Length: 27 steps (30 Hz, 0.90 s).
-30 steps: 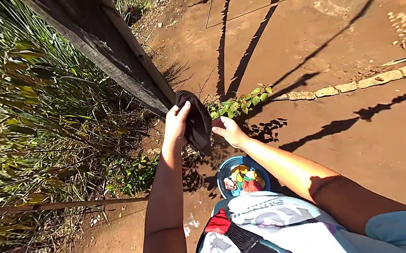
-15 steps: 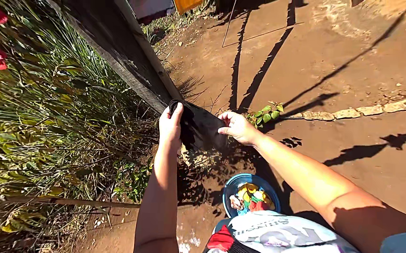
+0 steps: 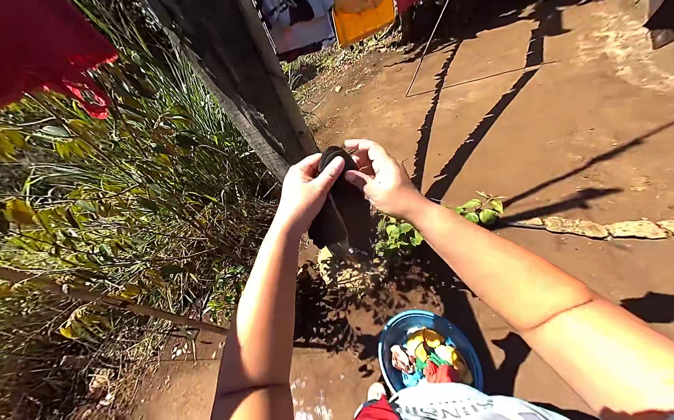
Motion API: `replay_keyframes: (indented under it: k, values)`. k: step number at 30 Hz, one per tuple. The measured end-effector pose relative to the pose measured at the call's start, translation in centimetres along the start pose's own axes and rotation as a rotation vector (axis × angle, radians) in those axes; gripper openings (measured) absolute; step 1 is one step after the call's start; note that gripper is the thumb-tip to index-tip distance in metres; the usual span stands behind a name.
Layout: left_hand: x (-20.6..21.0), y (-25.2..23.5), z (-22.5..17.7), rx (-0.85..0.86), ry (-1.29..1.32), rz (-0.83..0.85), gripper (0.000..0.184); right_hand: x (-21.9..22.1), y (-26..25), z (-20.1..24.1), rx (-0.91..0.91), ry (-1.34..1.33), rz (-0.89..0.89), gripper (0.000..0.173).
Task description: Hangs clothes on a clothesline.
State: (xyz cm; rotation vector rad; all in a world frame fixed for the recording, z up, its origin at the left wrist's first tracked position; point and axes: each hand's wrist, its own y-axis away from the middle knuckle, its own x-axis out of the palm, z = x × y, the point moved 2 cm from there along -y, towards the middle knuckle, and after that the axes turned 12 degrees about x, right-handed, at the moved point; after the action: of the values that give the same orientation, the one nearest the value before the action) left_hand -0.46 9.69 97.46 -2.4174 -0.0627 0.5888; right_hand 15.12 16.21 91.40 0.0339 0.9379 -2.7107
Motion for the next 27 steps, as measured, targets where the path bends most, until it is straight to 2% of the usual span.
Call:
replay_keyframes:
  k: [2, 3, 5, 7, 8, 11, 14, 17, 19, 22, 25, 27]
  values:
    - [-1.3, 1.2, 1.2, 0.01, -0.188, -0.046, 0.035, 1.2, -1.9, 2.1, 0.004, -0.03, -0.011, 0.023]
    - [-1.7, 2.7, 2.3, -0.025, -0.244, -0.053, 0.042, 1.6, -2.8, 3.0, -0.012, -0.022, -0.009, 0.02]
    - [-1.5, 6.8, 6.7, -0.171, -0.224, -0.023, 0.037, 2.3, -3.9, 4.4, -0.064, 0.011, -0.015, 0.019]
    - [-0.2, 9.6, 11.7, -0.3, -0.003, 0.045, 0.029, 2.9, -4.8, 5.1, -0.109, 0.031, -0.016, 0.019]
    - [0.6, 10.4, 13.1, -0.337, 0.153, 0.068, 0.033, 3.3, -5.3, 5.4, -0.128, 0.027, -0.018, 0.019]
    - [2.7, 11.1, 13.7, -0.44, 0.532, 0.035, 0.046, 4.7, -6.1, 5.2, -0.139, 0.029, -0.031, 0.017]
    - [2.8, 11.1, 13.7, -0.553, 0.712, -0.003, 0.047, 6.1, -6.4, 4.3, -0.142, 0.055, -0.084, 0.018]
    - [2.1, 10.8, 14.2, -0.606, 0.878, -0.067, 0.039, 6.6, -6.7, 3.2, -0.172, 0.051, -0.18, 0.018]
    - [1.5, 10.7, 15.5, -0.625, 1.002, -0.181, 0.037, 6.2, -6.7, 2.3, -0.197, 0.049, -0.27, 0.019]
    - [0.6, 11.0, 18.3, -0.548, 1.096, -0.372, 0.024, 5.1, -6.6, 0.7, -0.2, 0.014, -0.401, 0.016]
    - [0.2, 11.2, 20.1, -0.491, 1.061, -0.488, 0.018, 4.4, -6.5, -1.2, -0.142, -0.013, -0.497, 0.015]
    - [0.1, 11.0, 20.2, -0.494, 0.888, -0.53, 0.005, 4.6, -6.6, -1.9, -0.122, -0.018, -0.519, 0.014]
